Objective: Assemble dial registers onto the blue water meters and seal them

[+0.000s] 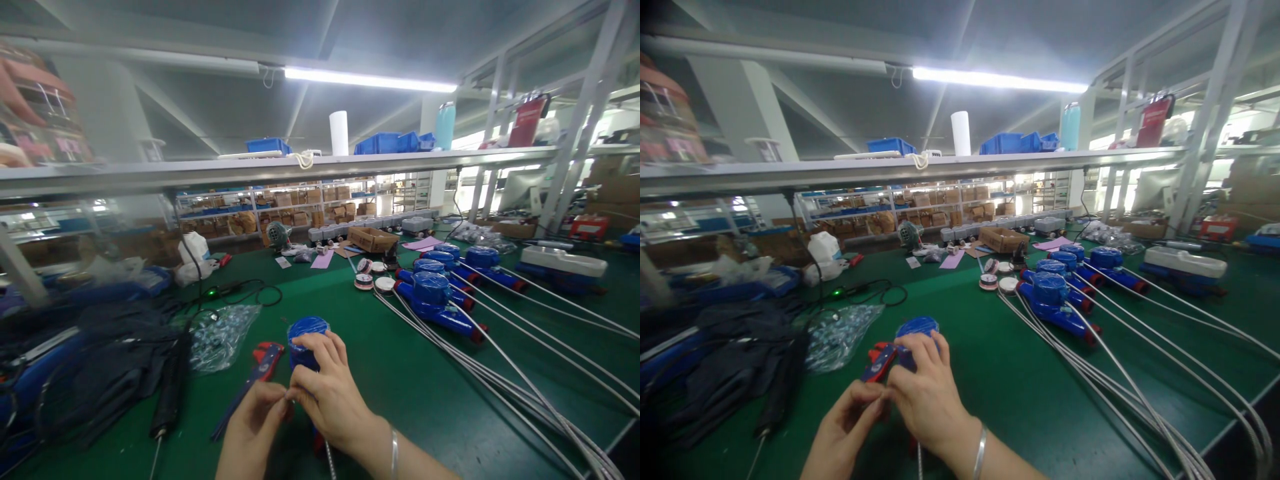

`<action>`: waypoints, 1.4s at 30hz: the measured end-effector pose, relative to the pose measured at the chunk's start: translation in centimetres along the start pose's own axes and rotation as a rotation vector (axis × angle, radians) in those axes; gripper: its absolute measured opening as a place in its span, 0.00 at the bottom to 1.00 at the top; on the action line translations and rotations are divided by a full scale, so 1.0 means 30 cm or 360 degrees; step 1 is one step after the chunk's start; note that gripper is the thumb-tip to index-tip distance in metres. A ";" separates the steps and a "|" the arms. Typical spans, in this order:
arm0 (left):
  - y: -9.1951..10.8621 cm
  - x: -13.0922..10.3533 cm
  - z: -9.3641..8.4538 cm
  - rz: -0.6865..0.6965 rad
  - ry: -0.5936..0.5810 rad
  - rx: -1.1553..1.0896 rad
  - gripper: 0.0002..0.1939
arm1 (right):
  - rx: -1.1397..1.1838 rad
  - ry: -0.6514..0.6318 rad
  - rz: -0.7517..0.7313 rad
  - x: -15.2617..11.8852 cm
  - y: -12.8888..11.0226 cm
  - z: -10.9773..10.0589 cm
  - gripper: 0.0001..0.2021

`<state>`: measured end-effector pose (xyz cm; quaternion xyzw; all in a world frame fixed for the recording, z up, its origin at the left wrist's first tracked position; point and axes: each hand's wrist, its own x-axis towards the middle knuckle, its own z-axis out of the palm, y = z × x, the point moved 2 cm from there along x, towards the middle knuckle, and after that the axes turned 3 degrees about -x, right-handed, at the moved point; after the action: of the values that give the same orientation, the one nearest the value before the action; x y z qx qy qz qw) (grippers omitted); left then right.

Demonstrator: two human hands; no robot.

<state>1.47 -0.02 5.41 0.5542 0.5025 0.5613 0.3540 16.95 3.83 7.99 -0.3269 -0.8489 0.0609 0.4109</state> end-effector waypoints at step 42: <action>0.034 -0.020 0.030 0.0364 -0.0018 0.0566 0.09 | -0.0049 0.0102 0.0103 0.000 0.003 0.023 0.07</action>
<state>2.58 -0.69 6.10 0.6645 0.5255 0.4972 0.1875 16.49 4.02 7.50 -0.3623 -0.8251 0.0505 0.4306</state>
